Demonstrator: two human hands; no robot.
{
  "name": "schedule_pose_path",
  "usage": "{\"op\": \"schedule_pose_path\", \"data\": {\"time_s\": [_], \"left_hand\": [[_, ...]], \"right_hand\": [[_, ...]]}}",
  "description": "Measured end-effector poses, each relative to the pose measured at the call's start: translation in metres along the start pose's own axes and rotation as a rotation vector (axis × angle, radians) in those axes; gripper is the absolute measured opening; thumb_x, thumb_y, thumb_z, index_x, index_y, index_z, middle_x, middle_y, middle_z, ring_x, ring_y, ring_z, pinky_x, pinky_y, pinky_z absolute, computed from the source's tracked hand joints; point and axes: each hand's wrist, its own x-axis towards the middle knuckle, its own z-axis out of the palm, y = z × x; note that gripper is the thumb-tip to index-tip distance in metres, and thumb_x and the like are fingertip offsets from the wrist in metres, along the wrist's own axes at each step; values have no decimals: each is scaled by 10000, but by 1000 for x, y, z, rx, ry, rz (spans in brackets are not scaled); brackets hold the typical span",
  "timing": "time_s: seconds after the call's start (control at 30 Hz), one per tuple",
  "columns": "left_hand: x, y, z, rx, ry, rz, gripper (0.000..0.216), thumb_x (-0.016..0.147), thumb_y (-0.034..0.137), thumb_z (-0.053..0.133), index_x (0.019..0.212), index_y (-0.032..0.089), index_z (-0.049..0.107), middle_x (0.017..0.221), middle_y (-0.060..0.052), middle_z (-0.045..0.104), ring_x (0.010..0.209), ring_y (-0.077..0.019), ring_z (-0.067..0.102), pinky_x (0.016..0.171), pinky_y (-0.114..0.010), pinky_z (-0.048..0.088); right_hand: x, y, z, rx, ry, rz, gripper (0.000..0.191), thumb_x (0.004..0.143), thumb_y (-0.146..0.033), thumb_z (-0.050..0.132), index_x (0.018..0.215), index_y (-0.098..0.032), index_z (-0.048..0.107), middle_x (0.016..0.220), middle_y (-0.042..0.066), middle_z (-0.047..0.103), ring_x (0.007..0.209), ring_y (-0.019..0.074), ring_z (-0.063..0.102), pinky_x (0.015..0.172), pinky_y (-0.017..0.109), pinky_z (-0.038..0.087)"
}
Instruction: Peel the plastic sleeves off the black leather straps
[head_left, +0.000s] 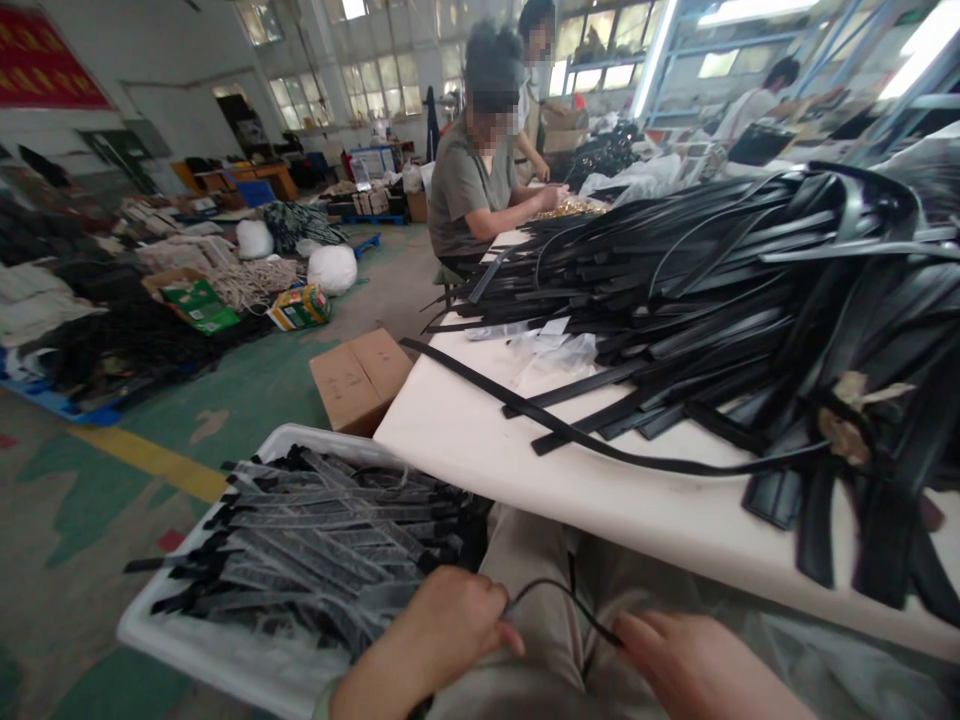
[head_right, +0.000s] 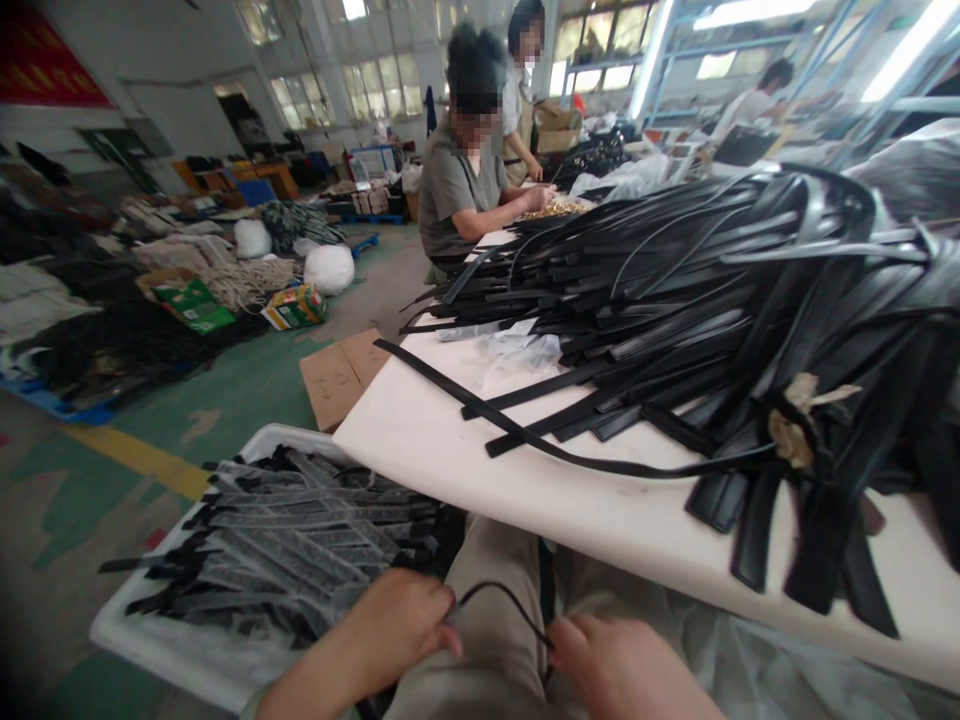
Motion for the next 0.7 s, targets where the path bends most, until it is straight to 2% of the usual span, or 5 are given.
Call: {"op": "schedule_pose_path", "data": {"time_s": [0.1, 0.23, 0.4, 0.57, 0.7], "left_hand": [[-13, -31, -23, -19, 12, -61, 326, 895, 444, 544, 755, 176, 665, 741, -43, 724, 727, -215, 694, 619, -242, 468], [-44, -78, -63, -12, 63, -178, 256, 937, 310, 477, 804, 156, 632, 814, -62, 703, 781, -208, 665, 666, -252, 451], [-74, -96, -96, 17, 38, -159, 201, 885, 347, 570, 782, 184, 625, 784, -17, 693, 768, -193, 649, 647, -241, 419], [-102, -135, -136, 488, 92, -192, 210, 885, 259, 533, 744, 163, 655, 727, -74, 689, 709, -241, 648, 596, -290, 401], [-135, -158, -176, 750, 143, -186, 219, 885, 208, 503, 724, 174, 647, 680, -84, 651, 669, -268, 617, 571, -323, 374]], "right_hand": [[39, -32, -20, -14, 61, -49, 152, 872, -124, 481, 804, -205, 590, 728, 40, 685, 641, 229, 670, 532, 299, 364], [93, -75, -58, 18, 96, -294, 126, 901, -190, 470, 842, -194, 581, 761, 38, 687, 640, 203, 655, 537, 285, 371], [141, -121, -97, -113, 83, -489, 105, 861, -167, 502, 897, -160, 600, 788, 76, 695, 672, 235, 668, 515, 285, 427], [196, -168, -95, -106, 194, -545, 194, 909, -116, 419, 962, -103, 604, 881, 117, 689, 768, 239, 669, 611, 317, 510], [229, -193, -71, -35, 307, -639, 358, 933, -111, 367, 1269, -40, 470, 976, 134, 656, 826, 242, 637, 661, 337, 526]]}}
